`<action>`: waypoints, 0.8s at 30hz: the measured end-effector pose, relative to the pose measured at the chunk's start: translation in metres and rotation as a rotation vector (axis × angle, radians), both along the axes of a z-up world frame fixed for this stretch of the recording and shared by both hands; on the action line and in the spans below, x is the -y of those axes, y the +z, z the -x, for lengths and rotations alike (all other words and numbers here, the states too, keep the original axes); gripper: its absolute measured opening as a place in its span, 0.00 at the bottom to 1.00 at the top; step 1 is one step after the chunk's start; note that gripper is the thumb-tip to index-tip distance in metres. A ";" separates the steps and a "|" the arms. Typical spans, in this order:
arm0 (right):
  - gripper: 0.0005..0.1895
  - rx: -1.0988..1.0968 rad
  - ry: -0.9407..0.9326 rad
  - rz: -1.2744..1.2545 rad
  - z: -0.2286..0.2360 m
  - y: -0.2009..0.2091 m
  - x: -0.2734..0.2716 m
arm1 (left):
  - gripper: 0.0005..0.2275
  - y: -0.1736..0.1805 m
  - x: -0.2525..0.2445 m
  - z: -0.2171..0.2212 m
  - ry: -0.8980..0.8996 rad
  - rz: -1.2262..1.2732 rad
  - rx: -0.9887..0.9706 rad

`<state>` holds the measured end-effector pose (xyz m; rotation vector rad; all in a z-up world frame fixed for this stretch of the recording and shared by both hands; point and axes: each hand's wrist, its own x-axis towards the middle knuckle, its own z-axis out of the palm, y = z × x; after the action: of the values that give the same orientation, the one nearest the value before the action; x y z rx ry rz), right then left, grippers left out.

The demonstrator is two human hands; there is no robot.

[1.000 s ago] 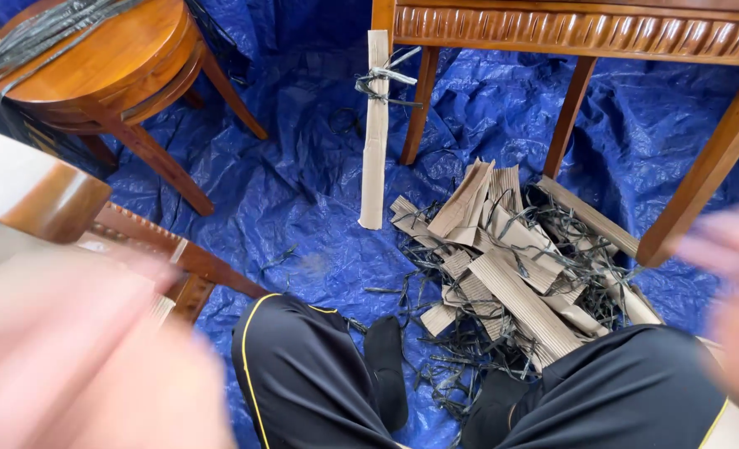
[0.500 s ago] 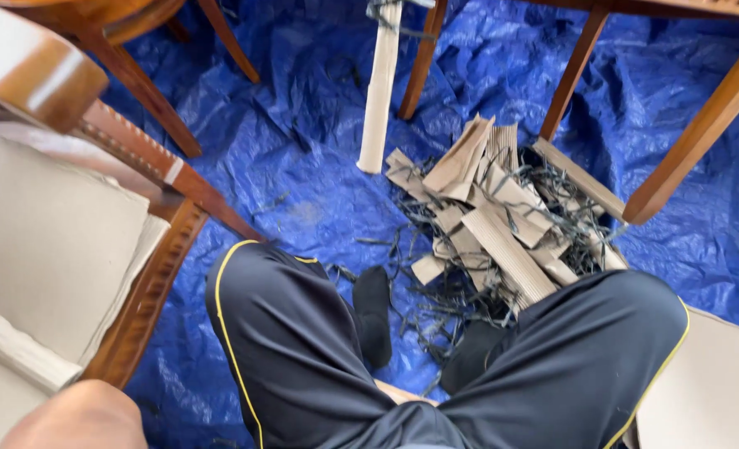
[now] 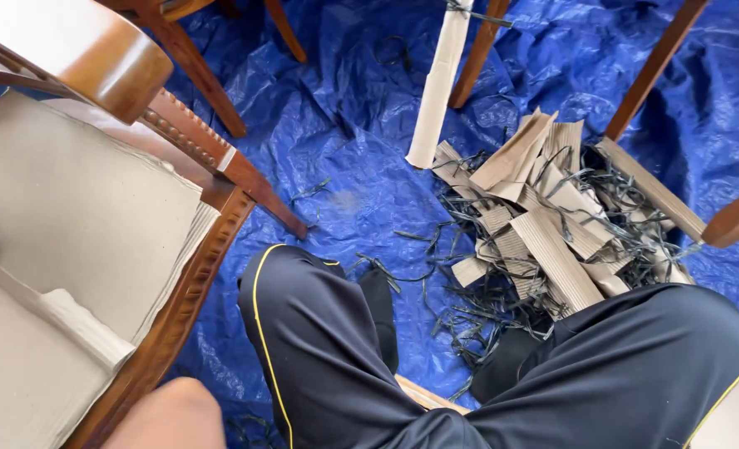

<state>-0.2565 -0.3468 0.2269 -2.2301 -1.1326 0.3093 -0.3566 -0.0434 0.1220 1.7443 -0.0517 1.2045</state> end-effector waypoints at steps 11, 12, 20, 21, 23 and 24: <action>0.21 -0.147 -0.050 0.159 -0.062 -0.094 -0.040 | 0.09 -0.063 -0.041 -0.186 -0.264 0.052 -0.284; 0.22 -0.157 -0.060 0.167 -0.075 -0.111 -0.044 | 0.09 -0.077 -0.055 -0.222 -0.228 0.033 -0.237; 0.28 -0.249 -0.038 0.129 -0.166 -0.280 -0.102 | 0.15 -0.132 -0.122 -0.401 -0.422 0.425 -0.532; 0.31 -0.248 -0.091 -0.020 -0.174 -0.297 -0.114 | 0.14 -0.137 -0.120 -0.407 -0.514 0.470 -0.520; 0.34 -0.253 -0.147 -0.172 -0.189 -0.324 -0.140 | 0.15 -0.142 -0.113 -0.417 -0.604 0.514 -0.516; 0.34 -0.252 -0.289 -0.219 -0.195 -0.334 -0.154 | 0.14 -0.141 -0.109 -0.420 -0.654 0.537 -0.448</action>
<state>-0.0616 -0.1928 -0.1066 -2.0566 -0.6671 0.3172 0.0636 0.0656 -0.0191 1.3201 -0.0245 0.2962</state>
